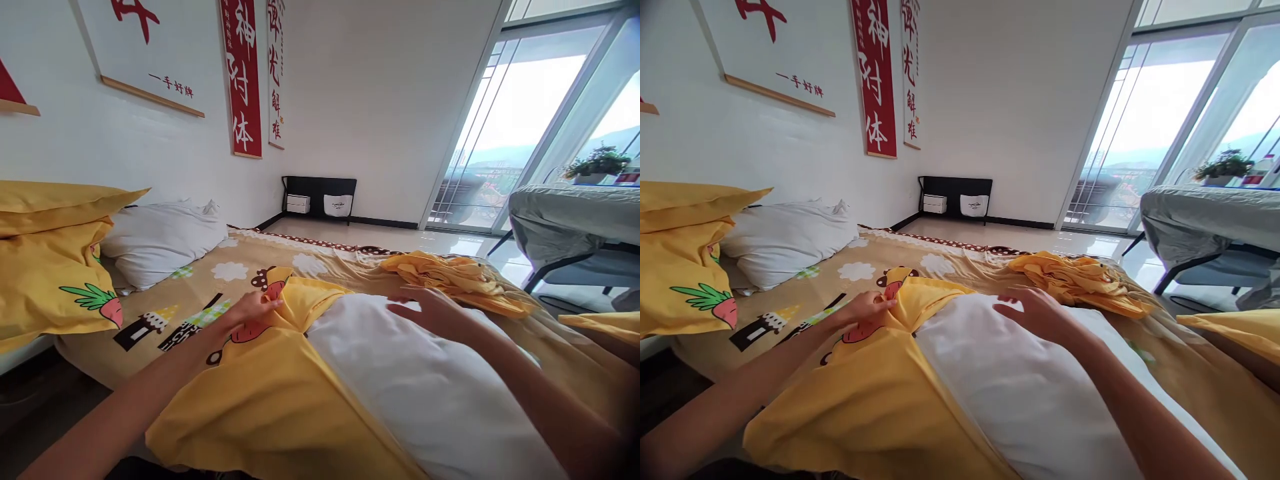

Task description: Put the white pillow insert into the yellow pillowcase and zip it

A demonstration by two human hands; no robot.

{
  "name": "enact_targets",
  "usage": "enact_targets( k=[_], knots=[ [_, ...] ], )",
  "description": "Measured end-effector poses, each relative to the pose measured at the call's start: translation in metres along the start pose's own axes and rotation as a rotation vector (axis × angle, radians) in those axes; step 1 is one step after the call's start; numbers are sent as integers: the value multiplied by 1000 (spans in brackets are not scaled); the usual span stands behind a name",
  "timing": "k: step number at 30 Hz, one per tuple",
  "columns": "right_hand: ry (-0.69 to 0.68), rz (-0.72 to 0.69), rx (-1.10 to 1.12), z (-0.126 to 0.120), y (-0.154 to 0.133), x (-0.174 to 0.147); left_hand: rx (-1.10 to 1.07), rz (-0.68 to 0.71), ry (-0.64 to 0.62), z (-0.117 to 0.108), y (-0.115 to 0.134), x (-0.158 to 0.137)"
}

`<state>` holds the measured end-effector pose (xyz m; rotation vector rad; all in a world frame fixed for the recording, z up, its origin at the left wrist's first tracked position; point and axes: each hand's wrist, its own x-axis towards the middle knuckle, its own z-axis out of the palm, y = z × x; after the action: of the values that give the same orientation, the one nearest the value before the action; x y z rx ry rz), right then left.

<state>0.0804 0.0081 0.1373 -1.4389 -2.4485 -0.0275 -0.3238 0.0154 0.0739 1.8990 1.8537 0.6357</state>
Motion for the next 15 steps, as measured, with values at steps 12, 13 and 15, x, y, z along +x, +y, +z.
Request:
enact_targets(
  k=[12, 13, 15],
  knots=[
    [-72, -106, -32, 93, -52, 30, -2, -208, 205, 24, -51, 24],
    [-106, -114, -17, 85, -47, 33, -15, -215, 175, 33, -55, 22],
    [-184, -104, 7, 67, -29, 41, -45, -222, 136, 50, -61, 15]
  ],
)
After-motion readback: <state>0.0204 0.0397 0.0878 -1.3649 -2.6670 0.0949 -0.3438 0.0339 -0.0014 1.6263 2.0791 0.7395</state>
